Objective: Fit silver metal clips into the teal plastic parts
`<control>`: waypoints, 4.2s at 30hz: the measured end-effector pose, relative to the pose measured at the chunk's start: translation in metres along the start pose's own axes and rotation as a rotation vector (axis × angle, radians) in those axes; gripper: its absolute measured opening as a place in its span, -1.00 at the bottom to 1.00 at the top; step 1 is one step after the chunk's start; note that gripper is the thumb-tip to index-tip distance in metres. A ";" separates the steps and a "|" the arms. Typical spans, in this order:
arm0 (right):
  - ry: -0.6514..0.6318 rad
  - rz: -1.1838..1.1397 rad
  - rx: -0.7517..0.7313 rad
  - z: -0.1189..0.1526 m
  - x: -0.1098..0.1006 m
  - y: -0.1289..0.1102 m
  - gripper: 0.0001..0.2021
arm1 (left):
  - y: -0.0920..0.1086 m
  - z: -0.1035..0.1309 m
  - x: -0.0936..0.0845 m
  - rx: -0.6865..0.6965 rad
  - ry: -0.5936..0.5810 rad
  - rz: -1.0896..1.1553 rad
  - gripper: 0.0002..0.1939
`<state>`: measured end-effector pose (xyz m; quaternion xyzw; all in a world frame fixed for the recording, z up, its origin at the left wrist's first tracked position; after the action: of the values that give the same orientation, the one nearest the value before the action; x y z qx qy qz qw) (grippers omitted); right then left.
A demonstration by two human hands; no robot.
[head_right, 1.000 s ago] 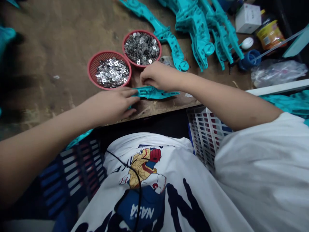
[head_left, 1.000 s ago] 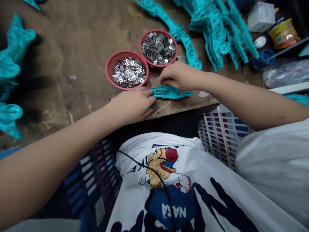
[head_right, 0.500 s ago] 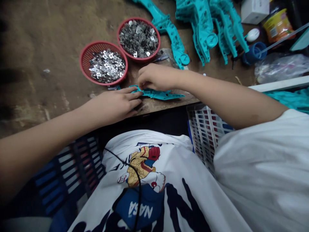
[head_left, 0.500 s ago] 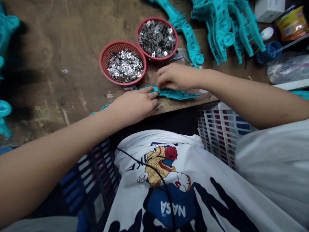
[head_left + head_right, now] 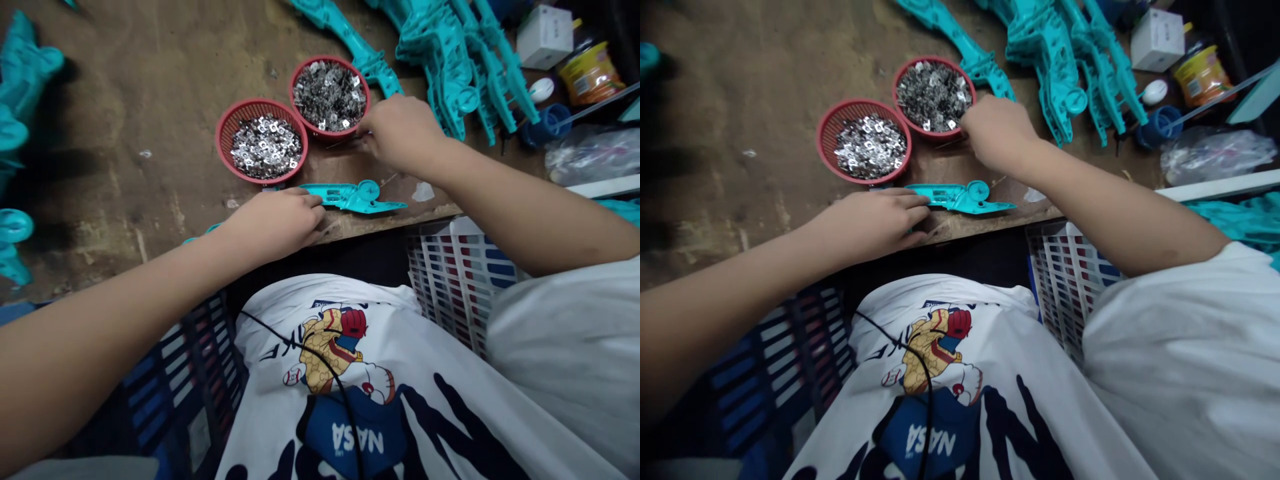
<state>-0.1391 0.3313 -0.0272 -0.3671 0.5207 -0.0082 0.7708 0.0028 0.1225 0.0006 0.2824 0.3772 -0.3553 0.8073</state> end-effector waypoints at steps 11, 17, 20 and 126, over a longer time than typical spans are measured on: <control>-0.056 0.519 0.210 -0.001 0.030 -0.024 -0.86 | -0.025 -0.005 -0.009 -0.070 0.184 -0.006 -0.55; -0.181 0.377 0.202 0.023 0.015 -0.069 -0.80 | -0.025 0.001 -0.022 -0.161 0.164 -0.022 -0.61; -0.371 0.380 0.218 0.036 0.022 -0.094 -0.66 | -0.022 0.010 -0.035 -0.221 0.205 -0.002 -0.62; -0.339 0.497 0.122 0.024 0.016 -0.098 -0.36 | -0.011 -0.011 0.003 -0.312 0.048 -0.196 -0.32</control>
<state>-0.0761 0.2665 0.0210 -0.1779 0.4571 0.2107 0.8456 -0.0094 0.1229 -0.0098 0.1241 0.4726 -0.3628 0.7935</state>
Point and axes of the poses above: each hand's wrist, its own z-axis away from the middle knuckle, its own x-axis out of the palm, y = z × x, the point moved 10 cm from there along -z, towards the middle knuckle, and after that the axes turned 14 degrees about -y, right-handed, at the moved point
